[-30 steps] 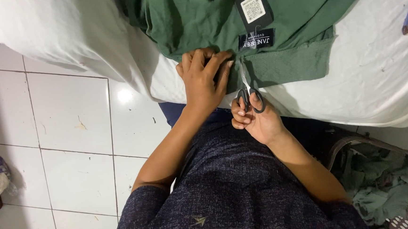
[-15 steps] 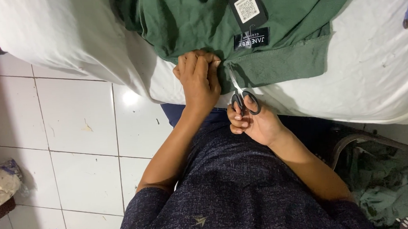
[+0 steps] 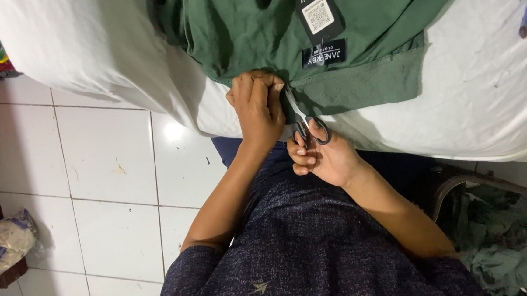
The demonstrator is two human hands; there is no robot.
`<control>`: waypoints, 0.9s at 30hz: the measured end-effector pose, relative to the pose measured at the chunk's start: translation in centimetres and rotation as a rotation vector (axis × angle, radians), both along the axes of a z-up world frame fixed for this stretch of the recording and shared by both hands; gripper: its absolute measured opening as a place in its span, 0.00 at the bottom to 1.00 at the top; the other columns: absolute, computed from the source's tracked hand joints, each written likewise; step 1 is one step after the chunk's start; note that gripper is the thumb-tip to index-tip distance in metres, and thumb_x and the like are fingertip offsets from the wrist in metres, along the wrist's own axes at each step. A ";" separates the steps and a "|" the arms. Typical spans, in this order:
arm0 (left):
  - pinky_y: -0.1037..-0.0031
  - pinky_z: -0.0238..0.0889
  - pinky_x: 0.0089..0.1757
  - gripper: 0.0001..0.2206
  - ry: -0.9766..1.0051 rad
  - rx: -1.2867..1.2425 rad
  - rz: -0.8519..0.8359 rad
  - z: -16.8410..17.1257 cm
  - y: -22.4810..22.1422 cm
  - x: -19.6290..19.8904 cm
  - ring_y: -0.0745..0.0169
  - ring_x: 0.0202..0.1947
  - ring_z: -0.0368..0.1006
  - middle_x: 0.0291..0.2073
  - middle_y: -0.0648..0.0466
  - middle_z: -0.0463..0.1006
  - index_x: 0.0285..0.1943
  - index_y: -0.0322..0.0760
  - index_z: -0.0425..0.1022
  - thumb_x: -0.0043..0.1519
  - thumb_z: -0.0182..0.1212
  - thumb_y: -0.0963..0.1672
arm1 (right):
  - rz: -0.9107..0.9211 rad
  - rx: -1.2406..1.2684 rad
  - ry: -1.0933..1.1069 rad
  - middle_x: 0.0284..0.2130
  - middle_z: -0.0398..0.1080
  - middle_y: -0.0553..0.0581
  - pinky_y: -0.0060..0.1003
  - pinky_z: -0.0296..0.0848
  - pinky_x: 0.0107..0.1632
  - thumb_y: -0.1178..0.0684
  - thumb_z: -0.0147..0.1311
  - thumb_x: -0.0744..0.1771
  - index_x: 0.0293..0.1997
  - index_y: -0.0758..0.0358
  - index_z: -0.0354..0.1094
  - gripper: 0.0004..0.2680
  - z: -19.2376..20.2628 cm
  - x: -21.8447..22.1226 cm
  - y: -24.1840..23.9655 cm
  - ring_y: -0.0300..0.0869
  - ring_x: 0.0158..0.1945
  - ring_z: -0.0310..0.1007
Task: Trimming excess threads from a green garment using small scissors at a workstation.
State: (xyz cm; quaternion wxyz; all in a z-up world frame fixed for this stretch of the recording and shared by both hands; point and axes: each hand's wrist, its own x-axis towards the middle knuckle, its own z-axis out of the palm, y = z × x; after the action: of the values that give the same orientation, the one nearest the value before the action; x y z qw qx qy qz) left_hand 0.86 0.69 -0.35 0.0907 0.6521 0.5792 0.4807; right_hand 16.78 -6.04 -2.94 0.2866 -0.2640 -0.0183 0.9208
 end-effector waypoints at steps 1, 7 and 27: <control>0.68 0.44 0.42 0.06 0.000 0.002 0.000 -0.2 0.1 0.0 0.57 0.38 0.65 0.32 0.60 0.66 0.36 0.43 0.71 0.64 0.62 0.39 | 0.000 0.002 0.000 0.29 0.55 0.48 0.39 0.62 0.33 0.32 0.45 0.71 0.39 0.59 0.61 0.18 0.1 0.0 0.3 0.35 0.25 0.55; 0.68 0.45 0.45 0.06 0.021 -0.007 -0.017 -1.3 -0.3 -0.3 0.60 0.39 0.64 0.32 0.62 0.66 0.36 0.45 0.72 0.65 0.61 0.40 | -0.009 -0.037 0.033 0.28 0.56 0.51 0.40 0.62 0.32 0.32 0.45 0.70 0.39 0.60 0.64 0.19 -0.6 -0.2 0.5 0.37 0.24 0.55; 0.68 0.58 0.40 0.06 0.044 0.200 -0.167 1.2 -0.9 -1.1 0.55 0.36 0.64 0.35 0.55 0.68 0.46 0.37 0.78 0.62 0.66 0.39 | -0.115 1.138 -1.248 0.19 0.63 0.56 0.34 0.68 0.36 0.56 0.69 0.66 0.35 0.66 0.66 0.11 4.4 7.0 2.9 0.44 0.26 0.68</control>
State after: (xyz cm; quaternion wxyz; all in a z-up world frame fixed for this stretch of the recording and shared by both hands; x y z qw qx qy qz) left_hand -0.25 -0.18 0.89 0.0521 0.7141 0.4739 0.5127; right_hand 23.74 -3.09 1.43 0.3595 -0.5399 -0.6204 0.4408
